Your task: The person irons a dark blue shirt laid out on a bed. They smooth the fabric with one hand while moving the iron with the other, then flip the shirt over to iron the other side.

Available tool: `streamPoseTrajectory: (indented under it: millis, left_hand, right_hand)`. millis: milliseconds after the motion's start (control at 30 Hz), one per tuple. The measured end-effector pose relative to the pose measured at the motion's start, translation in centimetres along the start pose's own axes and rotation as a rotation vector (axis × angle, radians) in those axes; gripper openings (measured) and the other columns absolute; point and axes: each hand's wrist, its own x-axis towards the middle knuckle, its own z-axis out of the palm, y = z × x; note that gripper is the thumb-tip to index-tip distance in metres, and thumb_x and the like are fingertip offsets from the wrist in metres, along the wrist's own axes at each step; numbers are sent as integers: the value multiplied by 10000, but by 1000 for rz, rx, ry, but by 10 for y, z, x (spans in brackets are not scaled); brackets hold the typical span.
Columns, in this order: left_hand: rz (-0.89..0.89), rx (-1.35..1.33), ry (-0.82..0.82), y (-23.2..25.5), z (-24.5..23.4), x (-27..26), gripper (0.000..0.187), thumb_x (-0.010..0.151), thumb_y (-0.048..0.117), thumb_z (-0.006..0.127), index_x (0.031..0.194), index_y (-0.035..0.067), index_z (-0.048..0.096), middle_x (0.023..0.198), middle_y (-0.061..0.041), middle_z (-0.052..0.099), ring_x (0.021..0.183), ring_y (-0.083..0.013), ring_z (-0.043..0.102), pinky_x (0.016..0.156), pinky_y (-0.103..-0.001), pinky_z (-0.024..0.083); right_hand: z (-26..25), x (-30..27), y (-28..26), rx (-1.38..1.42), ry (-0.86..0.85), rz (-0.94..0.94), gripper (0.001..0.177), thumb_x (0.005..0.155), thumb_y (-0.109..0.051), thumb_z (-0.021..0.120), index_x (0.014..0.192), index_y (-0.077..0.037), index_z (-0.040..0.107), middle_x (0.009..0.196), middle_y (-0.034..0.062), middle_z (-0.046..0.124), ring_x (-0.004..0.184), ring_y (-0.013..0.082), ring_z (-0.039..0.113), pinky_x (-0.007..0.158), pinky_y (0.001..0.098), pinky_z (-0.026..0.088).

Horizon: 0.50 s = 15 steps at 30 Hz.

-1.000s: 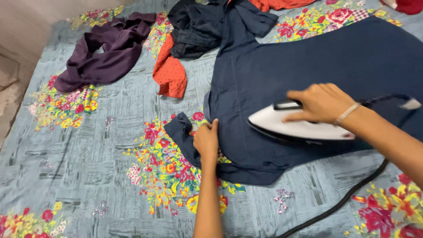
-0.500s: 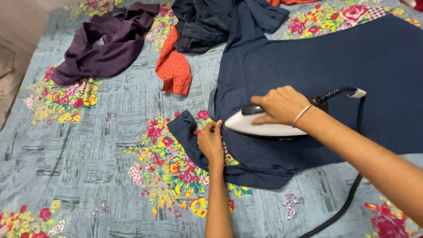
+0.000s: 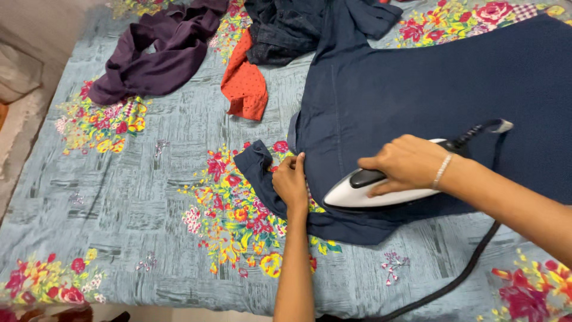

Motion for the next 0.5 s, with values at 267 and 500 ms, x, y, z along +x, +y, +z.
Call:
streamPoseTrajectory:
  millis: [267,500]
  left_hand:
    - [239,145,137,54,-10,-15,277,944,237,661,1163,67,652,1048,-111,701,1012,-307,663,869,-458,496]
    - [638,67,-208,101,74,-85,426,1035,263,550,1391,30,550,1456,-156,559,1461,-340,417,1237,-526,234]
  right_hand:
    - [7,-63,42,-106,55,252,682,716,-723,657,1198,-241,681,765,178,732,757,387,733,666,490,591]
    - [10,-77,120,-147,110,638,688,762,-776,616,1190,-246,708,754,174,748,780,404,746,719,493,613]
